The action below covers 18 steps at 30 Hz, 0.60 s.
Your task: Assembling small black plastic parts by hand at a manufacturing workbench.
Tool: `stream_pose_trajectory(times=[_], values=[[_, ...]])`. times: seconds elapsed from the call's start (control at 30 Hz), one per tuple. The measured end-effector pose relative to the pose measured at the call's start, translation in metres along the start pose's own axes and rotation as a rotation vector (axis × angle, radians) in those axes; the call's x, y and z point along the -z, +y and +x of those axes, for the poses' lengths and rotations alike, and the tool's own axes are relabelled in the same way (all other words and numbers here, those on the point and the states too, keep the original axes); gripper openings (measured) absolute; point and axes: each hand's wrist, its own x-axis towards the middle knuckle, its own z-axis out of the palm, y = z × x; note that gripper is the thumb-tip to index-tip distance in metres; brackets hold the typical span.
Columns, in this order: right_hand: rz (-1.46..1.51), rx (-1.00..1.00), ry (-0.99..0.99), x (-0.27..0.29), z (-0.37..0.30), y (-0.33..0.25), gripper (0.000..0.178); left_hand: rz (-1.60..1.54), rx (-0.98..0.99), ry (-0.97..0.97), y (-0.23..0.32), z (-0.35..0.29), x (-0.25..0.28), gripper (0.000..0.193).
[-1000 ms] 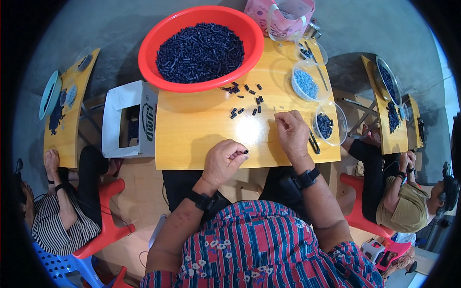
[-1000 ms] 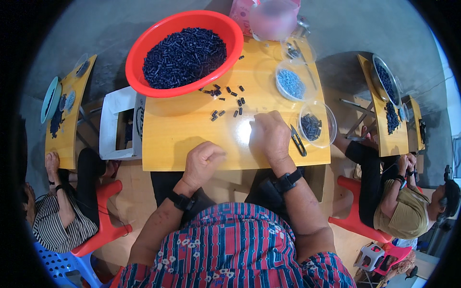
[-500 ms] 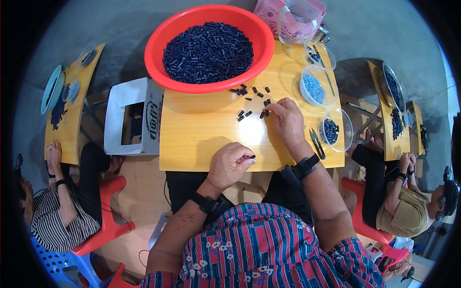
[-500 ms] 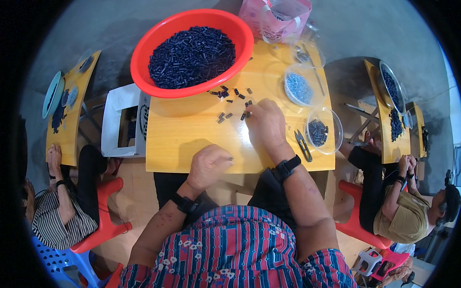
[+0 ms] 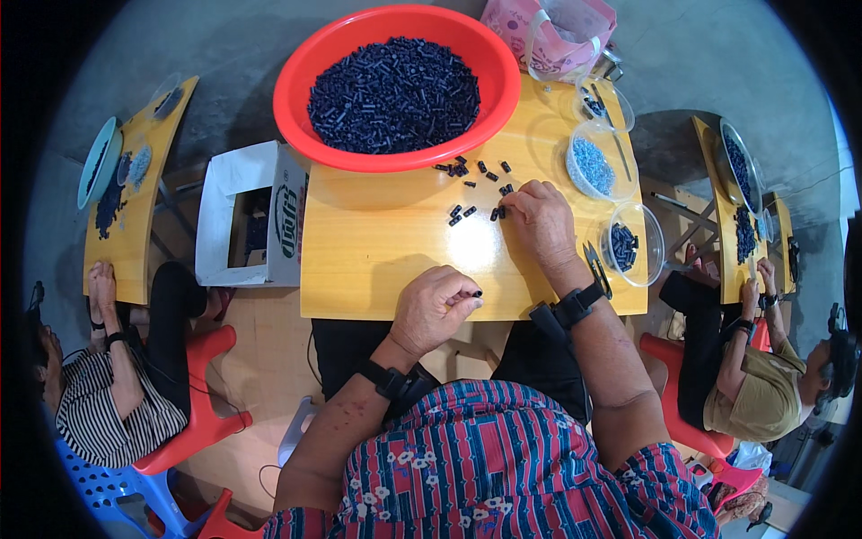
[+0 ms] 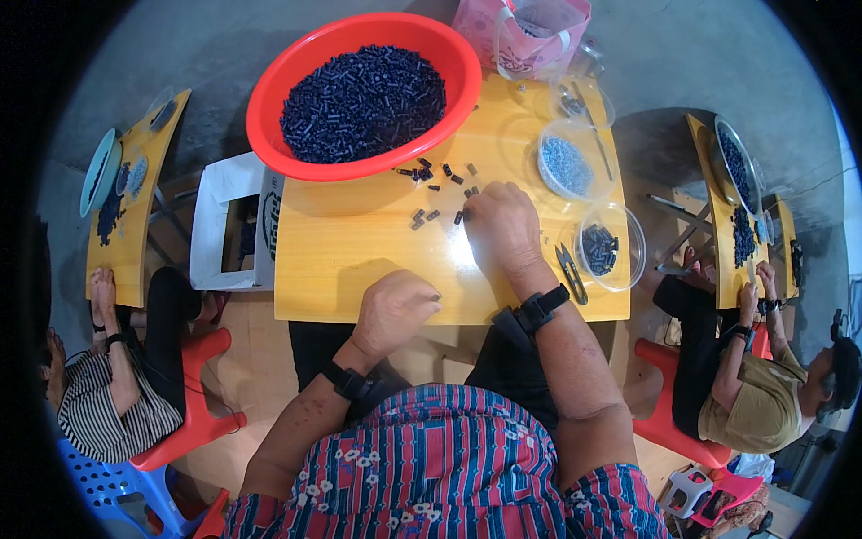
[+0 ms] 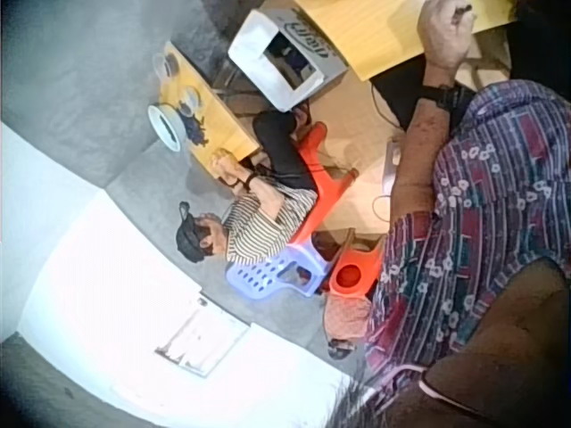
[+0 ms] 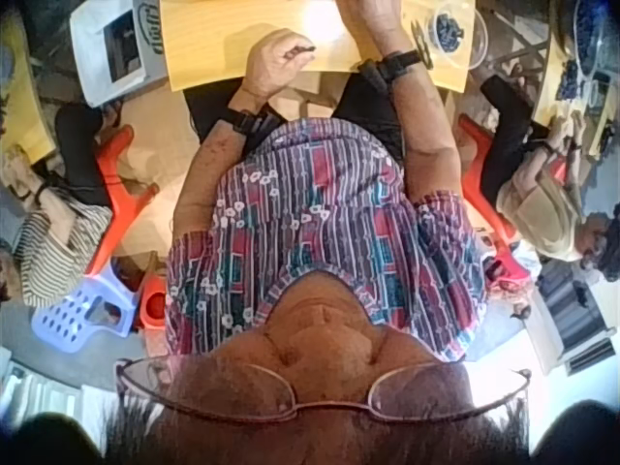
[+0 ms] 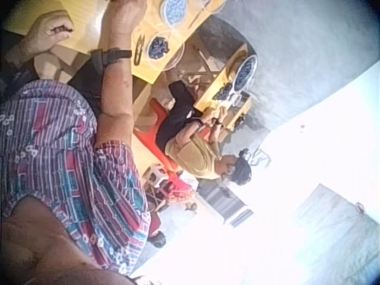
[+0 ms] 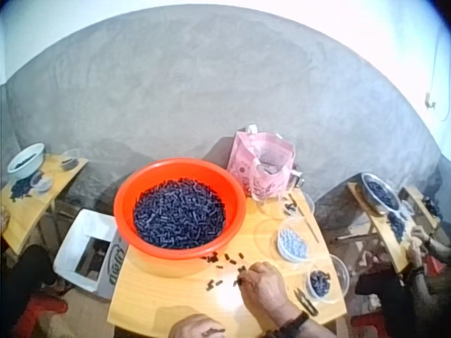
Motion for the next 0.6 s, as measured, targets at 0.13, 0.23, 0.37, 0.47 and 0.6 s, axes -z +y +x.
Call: stream_pose_trajectory(times=[0.13,0.23,0.37,0.47,0.6], values=[[-0.076,0.023,-0.042,0.0,0.0,-0.002,0.006,0.016,-0.016,0.015,-0.001,-0.001,-0.001,0.011],[-0.126,0.022,-0.101,0.003,0.0,-0.003,0.007,0.017,-0.023,0.019,0.001,-0.001,0.0,0.011],[-0.168,0.023,-0.138,0.001,-0.005,0.0,0.006,0.041,-0.046,0.021,0.002,0.0,0.001,0.012],[-0.143,0.08,-0.15,0.008,-0.01,-0.005,0.005,-0.011,-0.006,0.038,0.001,0.0,-0.001,0.012],[-0.129,0.019,-0.132,0.017,-0.018,-0.013,0.008,-0.032,0.031,0.04,0.005,0.002,0.0,0.011]])
